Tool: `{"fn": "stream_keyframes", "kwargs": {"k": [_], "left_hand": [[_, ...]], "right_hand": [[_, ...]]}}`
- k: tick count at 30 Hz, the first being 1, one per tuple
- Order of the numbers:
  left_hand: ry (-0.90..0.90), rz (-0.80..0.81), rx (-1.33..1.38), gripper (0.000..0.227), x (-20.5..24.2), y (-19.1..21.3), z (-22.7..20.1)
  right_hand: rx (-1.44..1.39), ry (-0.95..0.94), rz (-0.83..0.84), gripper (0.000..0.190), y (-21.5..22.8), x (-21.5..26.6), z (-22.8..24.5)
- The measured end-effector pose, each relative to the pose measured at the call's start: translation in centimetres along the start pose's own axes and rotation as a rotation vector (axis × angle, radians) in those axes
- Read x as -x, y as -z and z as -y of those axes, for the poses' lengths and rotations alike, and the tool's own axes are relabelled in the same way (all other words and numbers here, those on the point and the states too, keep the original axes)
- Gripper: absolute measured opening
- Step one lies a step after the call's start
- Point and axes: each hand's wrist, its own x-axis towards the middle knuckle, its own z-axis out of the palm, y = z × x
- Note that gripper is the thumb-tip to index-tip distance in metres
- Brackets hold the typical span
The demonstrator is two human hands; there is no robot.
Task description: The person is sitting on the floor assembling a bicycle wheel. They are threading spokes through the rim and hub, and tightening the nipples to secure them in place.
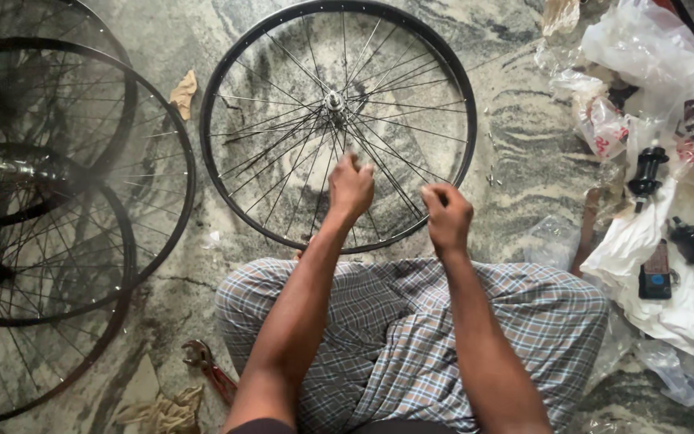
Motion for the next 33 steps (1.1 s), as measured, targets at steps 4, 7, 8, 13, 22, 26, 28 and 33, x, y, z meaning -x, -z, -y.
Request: {"fn": "stream_keyframes", "kwargs": {"k": [4, 7, 8, 13, 22, 26, 28, 33], "left_hand": [[0.051, -0.038, 0.320, 0.064, -2.6, -2.4, 0.6], [0.137, 0.125, 0.716, 0.066, -3.7, -3.1, 1.1], [0.153, 0.157, 0.764, 0.064, -4.1, -3.3, 1.2], [0.201, 0.216, 0.899, 0.038, -5.0, -4.4, 2.2], [0.220, 0.093, 1.073, 0.022, -5.6, -5.4, 3.0], [0.218, 0.084, 0.936, 0.024, -4.3, -5.5, 2.4], [0.234, 0.142, 0.942, 0.021, -2.9, -5.7, 2.0], [0.217, 0.153, 1.046, 0.015, -2.5, -5.5, 1.1]], "right_hand": [[0.485, 0.096, 0.183, 0.025, -3.4, -6.3, 3.9], [0.740, 0.079, 0.372, 0.033, -5.8, -9.3, 5.7], [0.790, 0.114, 0.429, 0.030, -6.3, -9.8, 6.0], [0.808, 0.132, 0.518, 0.027, -6.7, -10.0, 6.2], [0.895, 0.031, 0.655, 0.030, -2.6, -7.8, 2.9], [0.367, -0.067, 0.575, 0.028, -1.0, -7.0, -0.3], [0.157, -0.133, 0.585, 0.026, -0.2, -6.9, -0.8], [0.197, 0.000, 0.703, 0.023, -0.4, -7.0, 0.4]]}}
